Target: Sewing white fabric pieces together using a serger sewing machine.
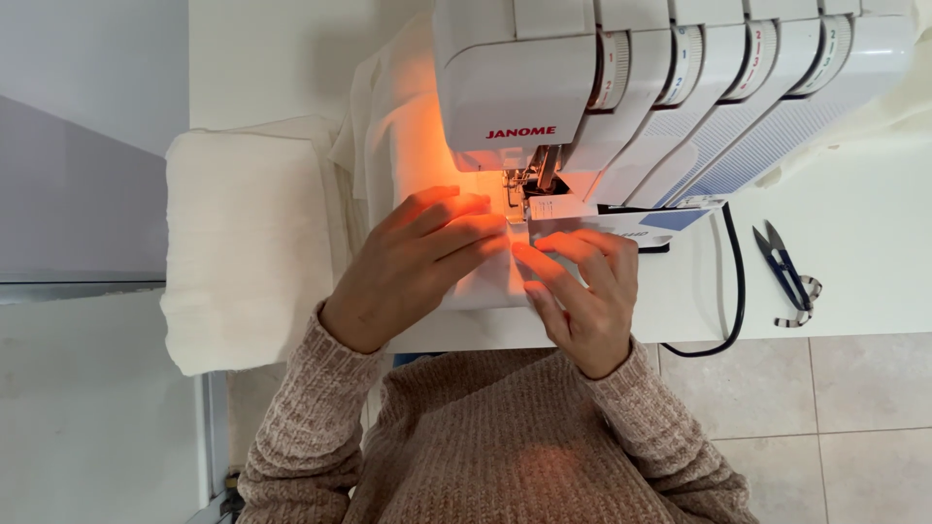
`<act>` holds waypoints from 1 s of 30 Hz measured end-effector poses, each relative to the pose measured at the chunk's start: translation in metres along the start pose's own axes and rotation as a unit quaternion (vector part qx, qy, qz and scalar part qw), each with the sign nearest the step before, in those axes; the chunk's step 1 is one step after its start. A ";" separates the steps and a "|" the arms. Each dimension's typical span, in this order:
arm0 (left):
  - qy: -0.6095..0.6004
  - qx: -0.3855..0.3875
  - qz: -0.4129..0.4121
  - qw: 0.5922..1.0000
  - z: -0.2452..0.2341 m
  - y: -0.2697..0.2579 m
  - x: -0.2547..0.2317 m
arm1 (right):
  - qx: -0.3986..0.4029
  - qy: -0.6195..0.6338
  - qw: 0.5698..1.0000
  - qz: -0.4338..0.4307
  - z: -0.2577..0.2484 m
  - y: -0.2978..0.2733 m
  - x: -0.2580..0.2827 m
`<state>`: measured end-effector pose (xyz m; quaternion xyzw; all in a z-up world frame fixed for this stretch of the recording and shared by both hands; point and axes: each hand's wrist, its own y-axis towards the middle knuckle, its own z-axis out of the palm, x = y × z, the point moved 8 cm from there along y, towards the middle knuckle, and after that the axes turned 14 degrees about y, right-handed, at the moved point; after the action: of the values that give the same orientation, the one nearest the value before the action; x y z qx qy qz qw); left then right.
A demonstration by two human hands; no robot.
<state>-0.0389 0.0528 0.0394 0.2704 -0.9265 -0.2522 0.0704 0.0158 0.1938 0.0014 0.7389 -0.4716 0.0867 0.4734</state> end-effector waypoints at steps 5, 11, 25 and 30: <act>-0.021 0.006 -0.007 1.000 0.001 -0.005 0.000 | -0.003 0.005 1.000 0.002 -0.001 0.000 0.002; -0.023 0.012 0.000 1.000 0.003 -0.007 -0.001 | -0.001 0.008 1.000 0.012 0.000 -0.001 0.000; -0.017 0.024 -0.013 0.999 0.009 -0.006 0.006 | -0.005 -0.010 1.000 0.021 -0.001 0.006 -0.003; -0.027 0.024 -0.014 0.999 0.008 -0.004 0.007 | -0.005 -0.019 1.000 0.018 0.000 0.005 -0.005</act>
<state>-0.0454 0.0496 0.0306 0.2782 -0.9298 -0.2384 0.0354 0.0098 0.1963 0.0017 0.7296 -0.4937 0.0788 0.4667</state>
